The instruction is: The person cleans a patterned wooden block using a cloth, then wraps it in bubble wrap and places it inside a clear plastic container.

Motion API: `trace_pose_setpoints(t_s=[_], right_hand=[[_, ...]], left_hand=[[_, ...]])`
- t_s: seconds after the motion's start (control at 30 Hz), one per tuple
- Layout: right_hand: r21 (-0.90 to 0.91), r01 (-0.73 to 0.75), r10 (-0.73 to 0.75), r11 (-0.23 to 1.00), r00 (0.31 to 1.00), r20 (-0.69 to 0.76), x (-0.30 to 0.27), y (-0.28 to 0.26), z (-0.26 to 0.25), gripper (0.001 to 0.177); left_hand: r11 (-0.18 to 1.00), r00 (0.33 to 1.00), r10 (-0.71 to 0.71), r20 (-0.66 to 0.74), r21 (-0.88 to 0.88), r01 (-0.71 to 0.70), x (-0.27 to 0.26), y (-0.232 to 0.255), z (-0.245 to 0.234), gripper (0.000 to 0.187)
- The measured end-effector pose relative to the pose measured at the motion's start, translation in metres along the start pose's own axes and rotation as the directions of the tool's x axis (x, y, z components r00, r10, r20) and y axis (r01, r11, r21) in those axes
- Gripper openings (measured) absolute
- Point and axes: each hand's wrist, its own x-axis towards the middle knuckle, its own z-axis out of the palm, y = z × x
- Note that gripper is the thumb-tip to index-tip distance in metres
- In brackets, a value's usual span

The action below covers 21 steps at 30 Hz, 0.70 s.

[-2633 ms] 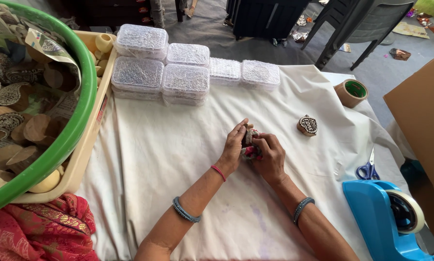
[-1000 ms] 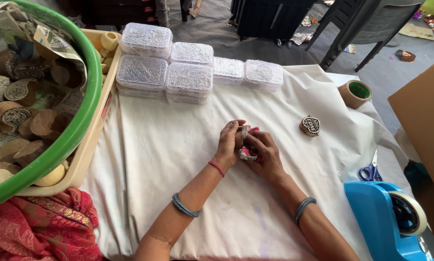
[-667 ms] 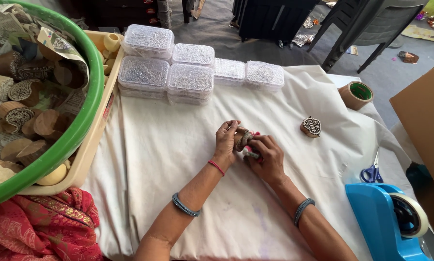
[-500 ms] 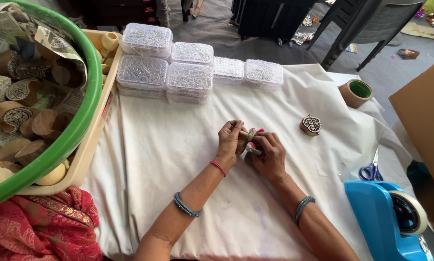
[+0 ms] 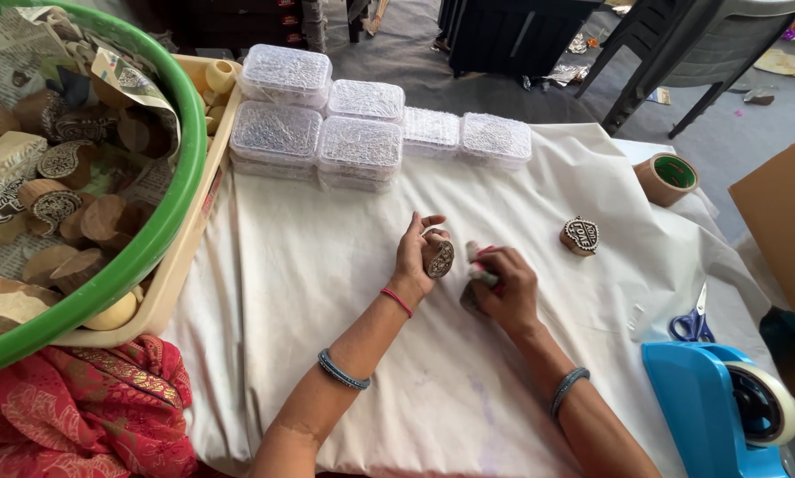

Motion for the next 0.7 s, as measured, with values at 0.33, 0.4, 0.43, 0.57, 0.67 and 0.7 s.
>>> trace_pose_setpoints(t_s=[0.33,0.4,0.43,0.57,0.67,0.7], right_hand=[[-0.027,0.19,-0.186,0.981,0.977,0.105,0.012,-0.034,0.001,0.07],[-0.086,0.136,-0.134,0.987,0.99,0.033,0.008,-0.02,0.007,0.064],[-0.086,0.14,-0.138,0.986,0.99,0.031,0.006,-0.015,0.007,0.064],[-0.048,0.024,-0.024,0.999,1.0,0.001,-0.002,0.001,0.007,0.05],[0.024,-0.068,0.068,0.997,0.998,0.005,0.001,-0.007,0.005,0.041],[0.082,-0.094,0.094,0.992,0.996,-0.004,0.003,-0.014,0.007,0.039]], left_hand=[[0.986,0.992,-0.039,0.118,0.163,0.019,-0.041,-0.003,0.045,0.058],[0.982,0.98,-0.034,0.198,0.189,-0.004,-0.039,-0.006,0.046,0.058],[0.982,0.979,-0.031,0.201,0.189,-0.008,-0.036,-0.008,0.043,0.058],[0.98,0.955,-0.034,0.294,0.198,-0.026,-0.026,-0.011,0.031,0.053],[0.977,0.967,0.007,0.257,0.203,-0.06,-0.014,-0.018,0.026,0.051],[0.976,0.975,0.023,0.223,0.207,-0.07,-0.011,-0.018,0.022,0.05]])
